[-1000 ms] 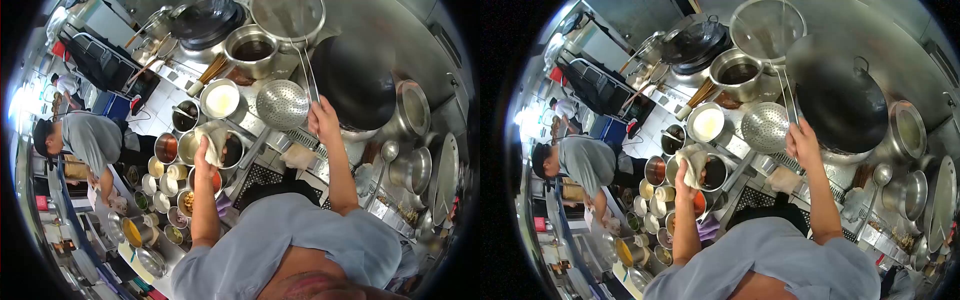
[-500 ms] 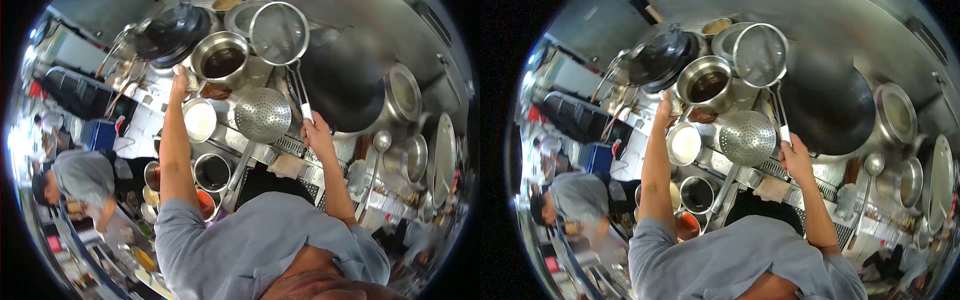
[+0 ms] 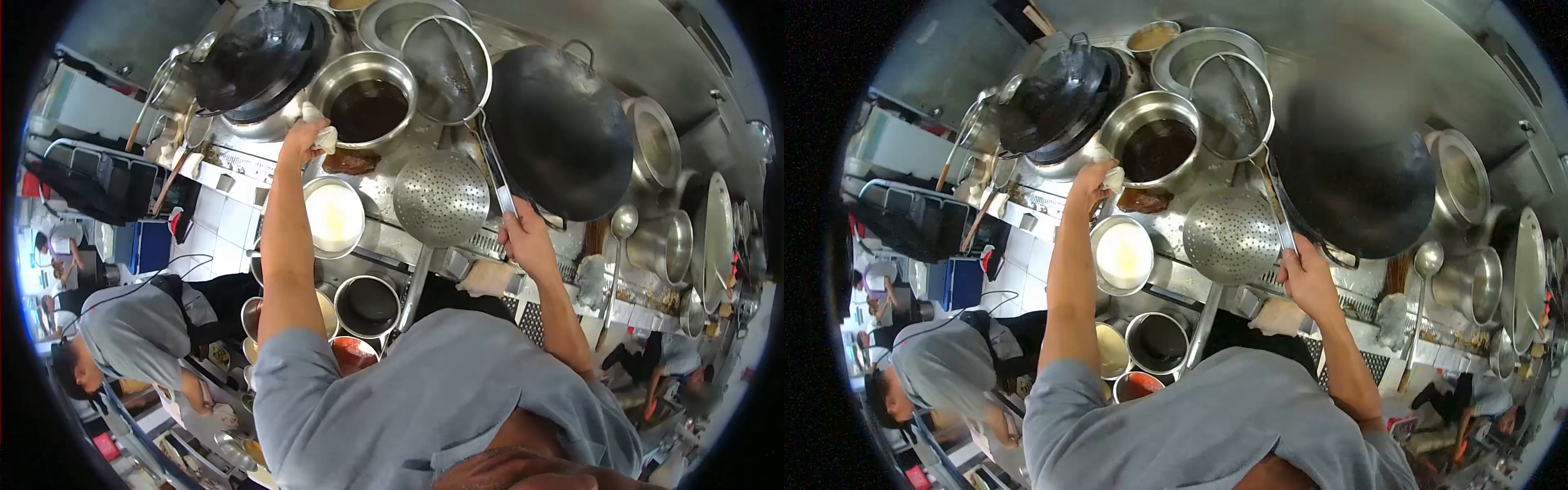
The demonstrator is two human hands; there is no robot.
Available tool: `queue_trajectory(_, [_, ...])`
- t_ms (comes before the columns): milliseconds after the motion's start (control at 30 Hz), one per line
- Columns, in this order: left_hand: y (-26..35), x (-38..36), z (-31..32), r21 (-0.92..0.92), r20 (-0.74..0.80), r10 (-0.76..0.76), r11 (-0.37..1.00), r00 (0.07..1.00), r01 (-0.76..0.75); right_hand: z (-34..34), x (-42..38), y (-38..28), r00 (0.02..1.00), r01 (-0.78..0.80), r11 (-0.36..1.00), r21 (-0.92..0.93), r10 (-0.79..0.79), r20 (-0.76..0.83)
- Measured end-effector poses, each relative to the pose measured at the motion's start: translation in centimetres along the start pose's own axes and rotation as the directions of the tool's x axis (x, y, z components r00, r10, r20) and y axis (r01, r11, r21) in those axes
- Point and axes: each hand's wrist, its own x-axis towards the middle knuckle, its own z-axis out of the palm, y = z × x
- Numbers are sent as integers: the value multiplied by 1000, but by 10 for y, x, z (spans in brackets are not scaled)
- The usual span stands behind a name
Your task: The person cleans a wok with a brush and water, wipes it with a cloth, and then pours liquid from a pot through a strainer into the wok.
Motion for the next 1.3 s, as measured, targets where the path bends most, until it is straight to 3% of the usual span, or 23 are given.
queue_trajectory(33, [-5,9,2,21,4,2,1000,1000,-2,-2,-7,1,1000,-24,999,21,24,1])
queue_trajectory(100, [-26,28,-1,374,-12,332,876,943,-304,0,-8,-2,998,9,999,-31,-11,-55])
queue_trajectory(133, [-11,-7,4,665,156,560,549,814,-506,1,-10,-4,999,-24,999,-41,23,-24])
queue_trajectory(167, [-16,15,10,171,-179,164,976,970,-134,5,-12,-4,999,-54,998,-38,54,5])
queue_trajectory(200, [-46,35,-3,324,17,608,748,794,-580,9,-9,4,998,47,989,-137,-54,-41])
queue_trajectory(233, [-38,25,13,221,-75,533,833,843,-507,12,-7,14,991,118,987,-112,-124,-47])
queue_trajectory(267, [-22,22,20,-51,-84,326,942,942,-330,15,-6,23,981,174,981,-86,-180,-67])
queue_trajectory(300, [-18,32,25,-262,-120,167,945,979,-193,16,-4,30,982,168,982,-87,-174,-66])
queue_trajectory(333, [-15,21,29,-255,-59,317,912,947,-321,14,-5,33,984,165,982,-90,-170,-53])
queue_trajectory(367, [20,-15,53,-179,-228,149,965,962,-191,9,-11,30,981,157,985,-67,-164,-105])
queue_trajectory(433, [25,8,43,-147,-222,237,951,946,-273,-2,-23,22,996,87,995,44,-86,-22])
queue_trajectory(500, [50,-16,53,-21,-207,234,970,950,-243,-15,-30,24,995,97,986,134,-94,-24])
queue_trajectory(633, [92,-39,73,18,-144,300,953,943,-301,-48,-55,25,996,88,967,239,-91,1])
queue_trajectory(700, [118,-64,92,223,-111,344,923,932,-314,-64,-65,31,995,104,957,270,-103,-17])
queue_trajectory(767, [141,-92,114,268,-100,409,889,907,-371,-77,-75,40,995,97,945,313,-96,-18])
queue_trajectory(900, [185,-111,149,512,-2,513,738,858,-440,-98,-88,62,994,107,912,396,-94,-52])
queue_trajectory(967, [206,-119,170,694,96,569,550,817,-465,-107,-91,75,994,110,890,442,-99,-48])
queue_trajectory(1033, [228,-82,172,871,144,648,276,748,-407,-114,-96,84,993,112,850,514,-73,-96])
queue_trajectory(1100, [245,-95,194,917,224,633,120,741,-380,-119,-98,95,992,124,835,536,-105,-66])
queue_trajectory(1200, [260,-118,234,945,223,622,49,750,-322,-128,-103,102,994,105,842,529,-71,-84])
queue_trajectory(1267, [267,-132,256,967,252,579,-124,776,-222,-128,-101,105,994,105,840,532,-73,-80])
queue_trajectory(1300, [267,-137,265,965,261,580,-135,772,-225,-128,-102,108,995,95,846,524,-63,-78])
